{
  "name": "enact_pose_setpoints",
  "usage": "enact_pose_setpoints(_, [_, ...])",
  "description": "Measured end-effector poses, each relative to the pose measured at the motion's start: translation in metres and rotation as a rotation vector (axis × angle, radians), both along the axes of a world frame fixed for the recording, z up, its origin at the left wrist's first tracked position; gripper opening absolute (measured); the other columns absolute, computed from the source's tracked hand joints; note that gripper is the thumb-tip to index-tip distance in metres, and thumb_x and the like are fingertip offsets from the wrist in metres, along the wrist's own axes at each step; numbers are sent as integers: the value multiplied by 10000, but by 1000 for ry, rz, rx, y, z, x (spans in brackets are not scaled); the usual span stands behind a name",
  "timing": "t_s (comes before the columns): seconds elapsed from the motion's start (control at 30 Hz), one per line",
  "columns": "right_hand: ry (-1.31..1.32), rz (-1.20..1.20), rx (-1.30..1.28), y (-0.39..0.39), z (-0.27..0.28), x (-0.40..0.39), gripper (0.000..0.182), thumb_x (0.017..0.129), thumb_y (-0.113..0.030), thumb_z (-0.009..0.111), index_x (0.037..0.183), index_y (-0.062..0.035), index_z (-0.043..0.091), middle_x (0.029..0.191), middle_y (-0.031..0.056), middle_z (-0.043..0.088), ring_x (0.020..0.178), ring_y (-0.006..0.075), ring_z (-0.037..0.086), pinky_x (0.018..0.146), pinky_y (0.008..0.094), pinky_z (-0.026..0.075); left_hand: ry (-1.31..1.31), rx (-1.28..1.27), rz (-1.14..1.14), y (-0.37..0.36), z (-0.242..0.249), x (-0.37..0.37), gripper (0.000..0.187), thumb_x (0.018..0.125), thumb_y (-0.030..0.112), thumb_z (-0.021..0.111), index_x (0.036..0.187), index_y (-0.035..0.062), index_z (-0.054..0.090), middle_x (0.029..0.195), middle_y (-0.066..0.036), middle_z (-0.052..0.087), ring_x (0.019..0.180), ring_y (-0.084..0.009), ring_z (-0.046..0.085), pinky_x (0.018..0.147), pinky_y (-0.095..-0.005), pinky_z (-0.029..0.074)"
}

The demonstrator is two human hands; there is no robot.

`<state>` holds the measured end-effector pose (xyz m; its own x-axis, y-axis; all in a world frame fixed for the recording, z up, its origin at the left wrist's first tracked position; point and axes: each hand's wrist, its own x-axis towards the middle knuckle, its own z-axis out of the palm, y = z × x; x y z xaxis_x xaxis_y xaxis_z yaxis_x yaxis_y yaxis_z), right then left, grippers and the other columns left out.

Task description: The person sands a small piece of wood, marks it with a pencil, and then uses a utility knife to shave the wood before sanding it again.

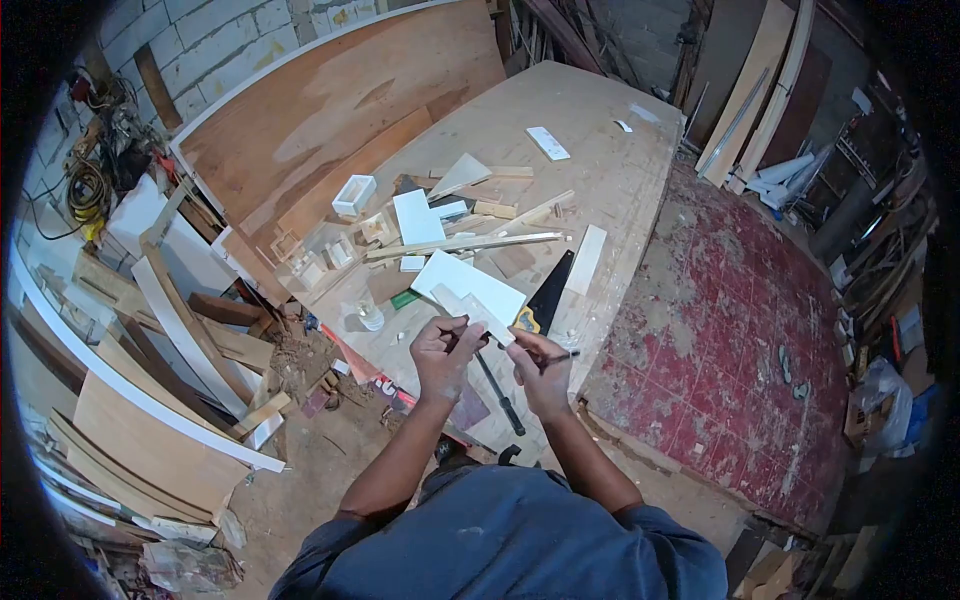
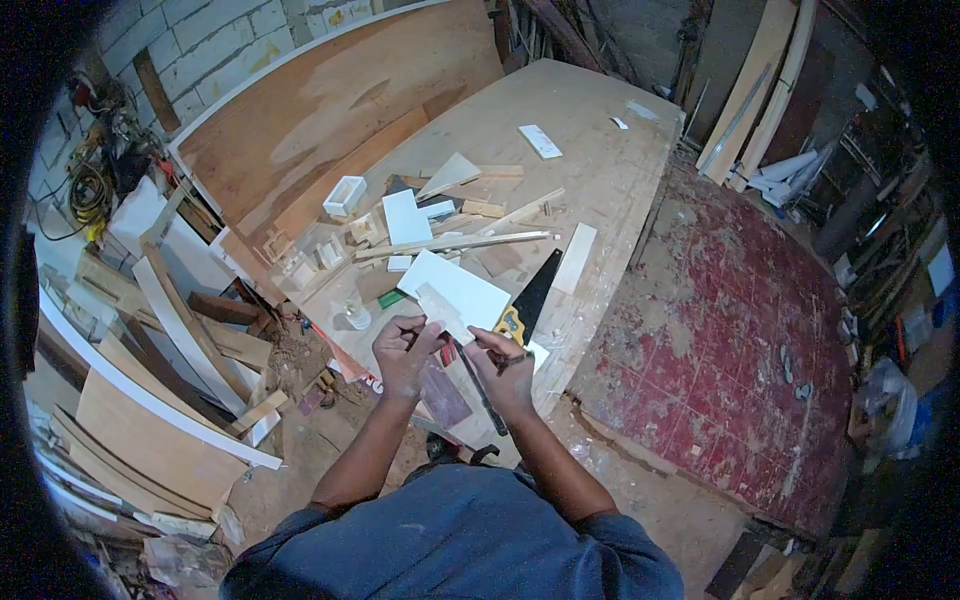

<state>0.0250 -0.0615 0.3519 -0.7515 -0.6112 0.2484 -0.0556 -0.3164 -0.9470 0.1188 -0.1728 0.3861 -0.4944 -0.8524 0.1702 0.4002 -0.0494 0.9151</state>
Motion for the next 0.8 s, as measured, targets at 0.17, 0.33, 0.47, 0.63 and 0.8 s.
enact_pose_setpoints(0.17, [-503,161,65,-3,11,-9,251,902,-218,619,1025,-2,657,815,99,681,503,38,467,406,202,310,-59,164,-25,-6,-8,-8,222,838,68,706,970,-37,562,852,-122,660,743,-150,670,628,-237,569])
enact_pose_setpoints(0.33, [-638,158,56,-3,15,-14,253,899,-277,617,937,-28,644,768,84,667,471,35,425,403,201,291,-89,289,-41,-5,-13,-16,304,852,80,691,1081,-58,546,897,-123,660,782,-160,672,652,-227,564])
enact_pose_setpoints(0.47, [-614,137,99,0,10,-17,235,875,-268,647,914,-37,635,682,29,617,437,27,372,404,199,292,-106,336,-69,-1,-14,-18,357,862,76,676,1154,-74,535,912,-111,660,810,-158,669,690,-222,561])
enact_pose_setpoints(0.63, [-617,133,91,7,14,-19,202,857,-225,664,921,-36,632,630,-12,573,430,24,358,403,198,295,-84,277,-51,5,-19,-20,346,847,74,692,1131,-71,556,898,-84,662,743,-121,648,649,-212,549])
enact_pose_setpoints(0.8, [-559,191,65,13,8,-24,195,859,-130,648,1003,3,645,737,26,639,461,29,408,410,198,319,-96,242,-57,10,-16,-19,332,855,68,682,1128,-72,555,897,-78,661,801,-128,659,694,-219,557])
